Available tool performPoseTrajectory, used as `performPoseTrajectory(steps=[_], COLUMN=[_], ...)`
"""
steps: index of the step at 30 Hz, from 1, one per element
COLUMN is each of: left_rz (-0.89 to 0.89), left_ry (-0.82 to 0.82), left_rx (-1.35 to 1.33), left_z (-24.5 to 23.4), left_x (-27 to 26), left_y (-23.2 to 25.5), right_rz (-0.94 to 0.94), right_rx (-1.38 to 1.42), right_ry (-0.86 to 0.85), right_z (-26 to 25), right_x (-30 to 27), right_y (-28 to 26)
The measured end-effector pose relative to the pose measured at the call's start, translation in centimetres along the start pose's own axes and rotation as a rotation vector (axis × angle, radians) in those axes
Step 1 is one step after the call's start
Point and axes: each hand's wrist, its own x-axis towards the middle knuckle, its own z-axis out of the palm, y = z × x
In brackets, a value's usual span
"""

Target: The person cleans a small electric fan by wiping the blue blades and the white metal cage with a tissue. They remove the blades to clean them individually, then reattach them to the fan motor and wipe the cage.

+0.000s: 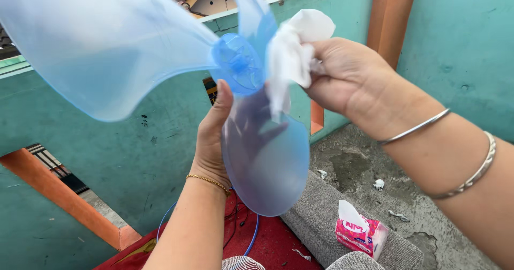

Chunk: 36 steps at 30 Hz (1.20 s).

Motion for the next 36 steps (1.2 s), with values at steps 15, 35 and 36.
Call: performPoseTrajectory(steps=[15,35,36], left_rz=[-0.042,-0.033,-0.062], left_ry=[0.149,0.027,0.060], left_rx=[0.093,0.108,0.136], left_z=[2.3,0.6,0.3], left_x=[-2.2,-2.1,-1.9], left_y=[2.2,2.6,2.3], right_rz=[-0.736,-0.353,-0.559], right_rx=[-1.250,-0.986,-1.113], right_ry=[-0.077,0.049,0.037], right_z=[4.5,7.8,8.0], right_x=[-1.7,-2.8,-2.8], right_y=[5.1,2.8,3.3])
